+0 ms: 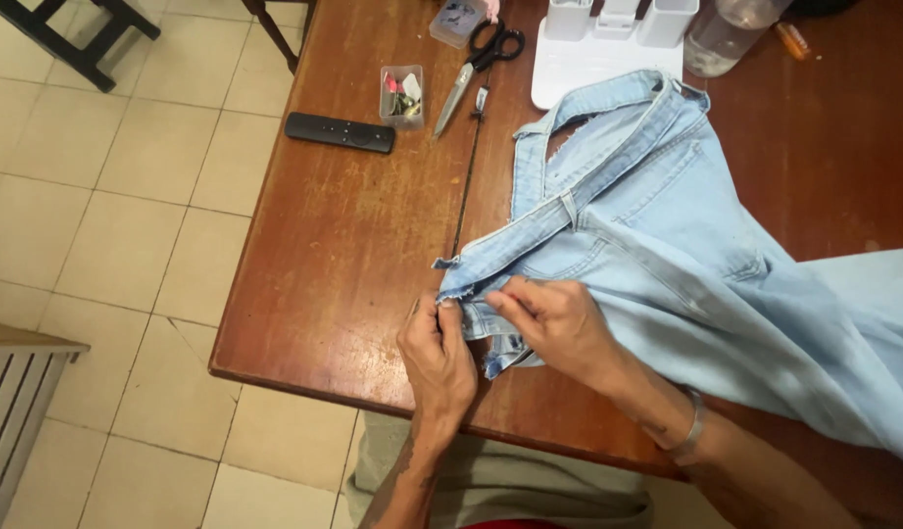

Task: Removing a fabric strip from denim jeans using a seam ripper

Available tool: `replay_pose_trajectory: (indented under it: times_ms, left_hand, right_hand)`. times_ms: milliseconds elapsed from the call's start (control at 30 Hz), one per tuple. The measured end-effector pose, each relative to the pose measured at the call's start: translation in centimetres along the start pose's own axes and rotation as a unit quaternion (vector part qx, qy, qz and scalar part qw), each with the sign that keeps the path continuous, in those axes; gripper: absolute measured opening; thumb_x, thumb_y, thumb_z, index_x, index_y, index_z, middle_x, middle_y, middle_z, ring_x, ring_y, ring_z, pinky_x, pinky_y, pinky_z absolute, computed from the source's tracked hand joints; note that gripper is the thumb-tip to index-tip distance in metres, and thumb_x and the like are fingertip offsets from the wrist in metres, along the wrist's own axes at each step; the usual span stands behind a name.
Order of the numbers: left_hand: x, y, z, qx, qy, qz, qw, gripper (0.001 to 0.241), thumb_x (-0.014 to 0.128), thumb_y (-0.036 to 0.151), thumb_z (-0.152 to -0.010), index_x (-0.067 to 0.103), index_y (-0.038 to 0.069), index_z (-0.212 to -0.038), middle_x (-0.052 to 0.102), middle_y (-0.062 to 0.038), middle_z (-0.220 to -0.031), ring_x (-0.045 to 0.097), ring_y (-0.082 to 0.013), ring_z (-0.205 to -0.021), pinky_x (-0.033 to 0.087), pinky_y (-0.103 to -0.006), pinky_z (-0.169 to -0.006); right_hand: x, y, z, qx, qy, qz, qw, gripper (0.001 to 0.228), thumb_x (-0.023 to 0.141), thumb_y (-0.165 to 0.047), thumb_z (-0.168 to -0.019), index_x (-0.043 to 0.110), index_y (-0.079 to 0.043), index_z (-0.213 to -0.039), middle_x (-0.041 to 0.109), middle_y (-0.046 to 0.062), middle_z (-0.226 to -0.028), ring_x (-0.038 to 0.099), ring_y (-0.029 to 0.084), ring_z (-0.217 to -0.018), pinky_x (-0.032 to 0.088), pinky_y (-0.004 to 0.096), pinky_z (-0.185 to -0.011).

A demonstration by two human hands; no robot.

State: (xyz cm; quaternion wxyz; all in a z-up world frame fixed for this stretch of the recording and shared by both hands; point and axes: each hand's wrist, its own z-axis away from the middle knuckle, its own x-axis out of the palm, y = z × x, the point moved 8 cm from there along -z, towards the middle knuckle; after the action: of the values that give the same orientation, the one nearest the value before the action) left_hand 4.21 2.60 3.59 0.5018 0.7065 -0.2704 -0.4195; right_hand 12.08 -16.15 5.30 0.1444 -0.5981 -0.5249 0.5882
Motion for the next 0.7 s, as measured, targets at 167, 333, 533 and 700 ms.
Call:
replay_pose_trajectory:
  times_ms: [167, 333, 533, 700]
  left_hand:
    - [0.1, -0.9, -0.1, 0.005, 0.02, 0.003, 1.0, 0.036, 0.062, 0.018, -0.122, 0.07, 0.007, -0.089, 0.063, -0.021, -0.069, 0.068, -0.0406, -0.069, 0.059, -0.0498, -0.074]
    - [0.0, -0.5, 0.2, 0.003, 0.017, 0.016, 1.0, 0.037, 0.06, 0.02, -0.123, 0.07, 0.007, -0.09, 0.064, -0.021, -0.071, 0.069, -0.0407, -0.071, 0.06, -0.0509, -0.075]
    - [-0.1, -0.3, 0.3, 0.005, 0.01, 0.023, 1.0, 0.04, 0.058, 0.02, -0.124, 0.068, 0.006, -0.088, 0.064, -0.022, -0.072, 0.068, -0.041, -0.072, 0.059, -0.0514, -0.076]
    - [-0.1, -0.3, 0.3, 0.004, 0.007, 0.028, 1.0, 0.042, 0.058, 0.022, -0.125, 0.068, 0.007, -0.087, 0.063, -0.02, -0.071, 0.068, -0.0384, -0.072, 0.059, -0.0504, -0.076]
  right_hand:
    - [-1.3, -0.1, -0.3, 0.029, 0.007, -0.068, 0.997, 0.034, 0.079, -0.026, -0.119, 0.08, -0.019, -0.086, 0.059, 0.007, -0.051, 0.054, 0.026, -0.049, 0.054, 0.038, -0.055]
    - [-0.6, 0.6, 0.1, 0.024, -0.006, -0.042, 0.999, 0.03, 0.083, -0.025, -0.116, 0.082, -0.019, -0.087, 0.056, 0.007, -0.05, 0.061, 0.03, -0.047, 0.055, 0.038, -0.054]
    - [-0.7, 0.0, 0.0, 0.004, -0.011, -0.032, 0.999, 0.029, 0.083, -0.025, -0.117, 0.081, -0.017, -0.088, 0.053, 0.009, -0.051, 0.062, 0.034, -0.048, 0.056, 0.04, -0.055]
    - [-0.5, 0.1, 0.1, 0.0, -0.008, -0.039, 0.999, 0.028, 0.084, -0.024, -0.116, 0.082, -0.016, -0.089, 0.05, 0.008, -0.052, 0.06, 0.03, -0.048, 0.056, 0.039, -0.056]
